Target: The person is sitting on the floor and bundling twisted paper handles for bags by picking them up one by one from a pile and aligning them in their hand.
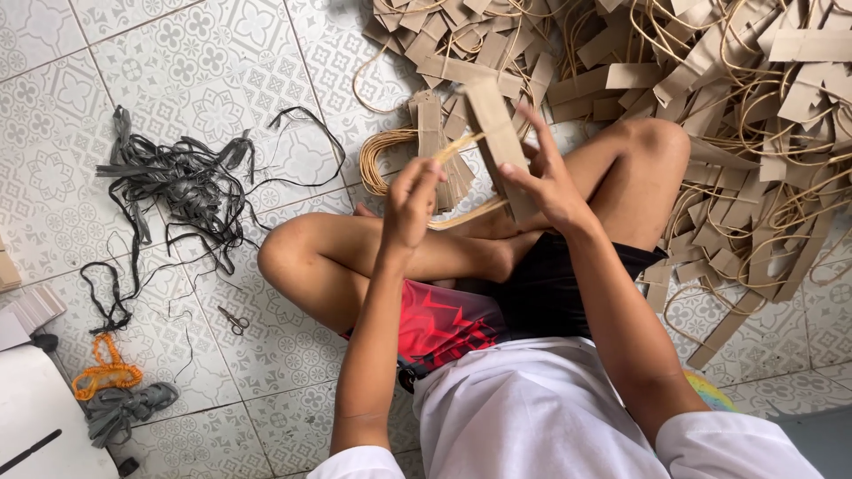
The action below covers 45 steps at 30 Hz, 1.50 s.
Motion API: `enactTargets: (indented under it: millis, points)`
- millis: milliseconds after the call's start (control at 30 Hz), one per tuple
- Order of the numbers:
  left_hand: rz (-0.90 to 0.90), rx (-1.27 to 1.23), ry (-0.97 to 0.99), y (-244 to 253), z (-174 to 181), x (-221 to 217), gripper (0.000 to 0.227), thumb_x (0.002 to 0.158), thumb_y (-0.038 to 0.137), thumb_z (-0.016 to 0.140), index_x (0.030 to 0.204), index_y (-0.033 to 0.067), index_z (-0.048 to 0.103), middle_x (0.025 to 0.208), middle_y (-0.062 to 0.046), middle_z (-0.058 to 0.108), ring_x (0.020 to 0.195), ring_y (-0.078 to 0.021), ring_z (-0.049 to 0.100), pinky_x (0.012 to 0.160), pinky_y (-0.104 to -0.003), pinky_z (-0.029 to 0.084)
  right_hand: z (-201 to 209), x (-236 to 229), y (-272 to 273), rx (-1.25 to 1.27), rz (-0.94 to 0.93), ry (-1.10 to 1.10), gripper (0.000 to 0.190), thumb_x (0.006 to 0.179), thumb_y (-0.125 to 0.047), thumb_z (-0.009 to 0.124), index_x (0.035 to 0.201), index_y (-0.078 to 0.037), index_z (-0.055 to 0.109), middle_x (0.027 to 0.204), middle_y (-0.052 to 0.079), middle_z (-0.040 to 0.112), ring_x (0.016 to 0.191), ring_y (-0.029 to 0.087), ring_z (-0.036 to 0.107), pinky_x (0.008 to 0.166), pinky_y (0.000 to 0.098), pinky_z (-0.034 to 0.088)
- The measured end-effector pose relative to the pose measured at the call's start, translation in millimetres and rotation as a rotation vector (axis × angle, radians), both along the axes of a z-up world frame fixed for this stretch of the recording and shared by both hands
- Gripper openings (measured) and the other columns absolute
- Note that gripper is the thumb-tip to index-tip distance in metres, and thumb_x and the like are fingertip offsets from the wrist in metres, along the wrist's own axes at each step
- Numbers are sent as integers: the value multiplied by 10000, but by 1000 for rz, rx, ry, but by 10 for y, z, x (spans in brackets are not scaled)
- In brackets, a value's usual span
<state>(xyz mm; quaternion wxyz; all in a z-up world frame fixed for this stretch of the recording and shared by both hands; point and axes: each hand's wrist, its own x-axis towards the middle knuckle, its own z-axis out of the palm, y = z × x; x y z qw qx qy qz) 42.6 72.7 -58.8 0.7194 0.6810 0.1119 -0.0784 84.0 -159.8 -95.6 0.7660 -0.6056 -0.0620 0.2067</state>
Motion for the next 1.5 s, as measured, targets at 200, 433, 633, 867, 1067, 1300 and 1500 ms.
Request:
enactTargets:
  millis: [200, 433, 633, 867, 1067, 1300, 1500]
  points:
    - [-40, -317, 126, 225, -111, -37, 285, 1061, 334, 490, 916, 89, 500, 562, 75, 174, 402, -29, 253, 343, -155, 276, 53, -283, -28, -205, 61, -66, 292, 1048, -197, 603, 1311, -71, 586, 834, 28, 568, 744, 121, 554, 672, 283, 473]
    - [-148, -284, 174, 336, -307, -130, 478, 998, 379, 623, 1351, 76, 512, 1088, -160, 671, 964, -218, 719, 771, -307, 624, 409, -345, -65, -370, 65, -273, 224, 1018, -128, 637, 1211, -15, 643, 491, 32, 565, 425, 119, 541, 462, 270, 448]
    - [-111, -200, 71, 112, -180, 18, 409, 875, 305, 845, 1095, -1, 687, 893, -121, 745, 864, -213, 760, 706, -318, 652, 560, -395, 43, -559, 25, -469, 160, 951, -99, 735, 1083, -13, 714, 582, 157, 615, 507, 242, 589, 494, 349, 443]
    - [34, 52, -48, -97, -129, -48, 340, 921, 284, 767, 658, 79, 707, 524, -82, 670, 383, -83, 530, 400, -180, 423, 448, -486, 127, -583, -163, -504, 127, 966, -74, 731, 1081, -25, 754, 659, 149, 648, 573, 227, 644, 521, 319, 477]
    - [117, 148, -94, -132, -337, -122, 218, 818, 264, 883, 738, 126, 736, 617, -36, 685, 625, -97, 641, 614, -246, 501, 362, -613, 184, -534, -184, -436, 115, 952, -125, 766, 1035, -46, 776, 700, 160, 693, 612, 236, 675, 523, 350, 492]
    - [-27, 23, -21, -37, -389, 21, 293, 895, 342, 824, 871, 91, 674, 575, -51, 618, 523, -93, 597, 533, -223, 451, 127, -580, 311, -568, -341, -320, 136, 976, -154, 767, 1068, -58, 791, 697, 141, 729, 622, 249, 716, 509, 349, 526]
    - [-79, -275, 181, 340, -737, 78, 354, 1102, 384, 456, 1036, 69, 603, 650, 117, 269, 503, 39, 341, 495, -113, 331, -39, -335, 225, -505, -295, -202, 236, 974, -189, 776, 1171, -59, 761, 688, 183, 698, 619, 187, 669, 477, 342, 499]
